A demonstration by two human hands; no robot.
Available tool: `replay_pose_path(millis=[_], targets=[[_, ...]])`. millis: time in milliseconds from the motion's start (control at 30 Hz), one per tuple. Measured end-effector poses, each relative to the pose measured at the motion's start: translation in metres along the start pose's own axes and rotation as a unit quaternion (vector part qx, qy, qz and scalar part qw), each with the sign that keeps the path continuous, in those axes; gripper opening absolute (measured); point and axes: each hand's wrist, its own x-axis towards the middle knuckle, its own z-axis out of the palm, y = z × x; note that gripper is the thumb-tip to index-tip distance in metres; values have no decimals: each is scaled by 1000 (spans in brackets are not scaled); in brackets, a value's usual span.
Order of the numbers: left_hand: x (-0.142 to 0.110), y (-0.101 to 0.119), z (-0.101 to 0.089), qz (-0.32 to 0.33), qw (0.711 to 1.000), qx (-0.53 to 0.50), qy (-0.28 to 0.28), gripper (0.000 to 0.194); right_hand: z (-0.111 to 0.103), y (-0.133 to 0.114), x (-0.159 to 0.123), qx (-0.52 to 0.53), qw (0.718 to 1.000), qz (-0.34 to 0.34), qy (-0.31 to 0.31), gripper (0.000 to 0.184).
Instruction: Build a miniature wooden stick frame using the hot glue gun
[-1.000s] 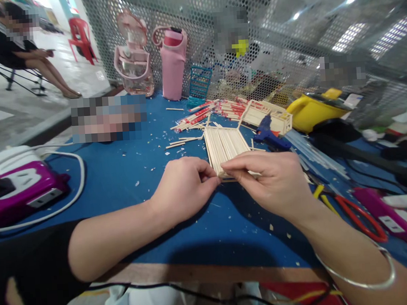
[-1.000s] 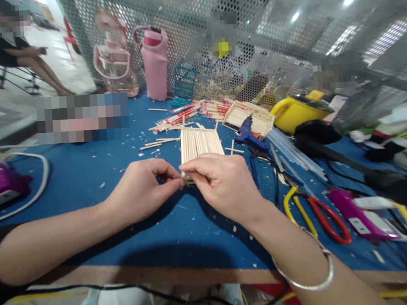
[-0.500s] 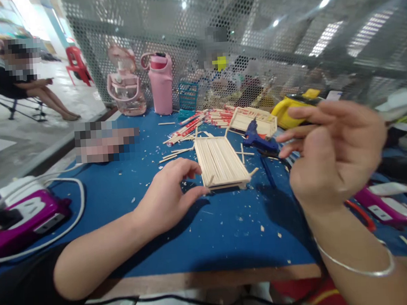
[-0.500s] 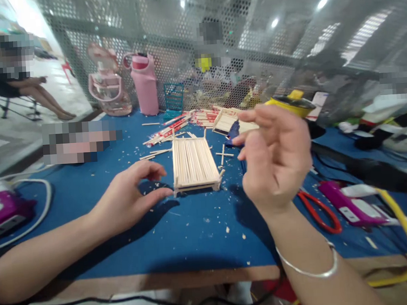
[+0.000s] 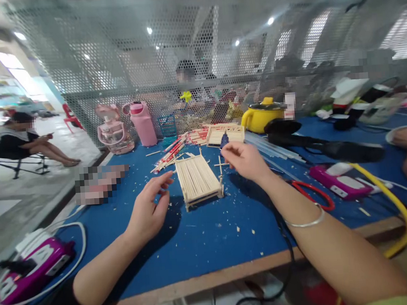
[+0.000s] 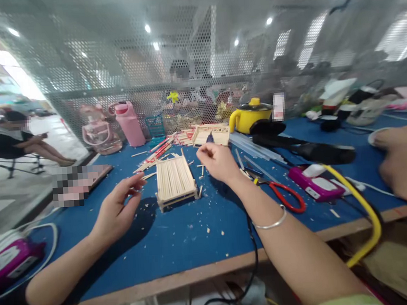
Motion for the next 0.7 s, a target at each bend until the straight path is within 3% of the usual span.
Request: replay_pose_path(millis=[67,200,400,500,700], targets=[[6,-6,4,-109,991,-75,6,42,7,2,-1,-17,998,18,-63,16],[28,-13,18,-290,935,-204,-8,52,21,8,-3,-23,990,39,-133,19],[53,-3,31,-378,891,-250,-29,70,23,15,-2,29,980,81,-177,25],[40,15,22,-392,873,-288,-26,76,20,15,-2,88,972,97,-193,25],[-27,56,5,-419,853,-311,-35,79,24,11,0,190,948,150,-209,28]])
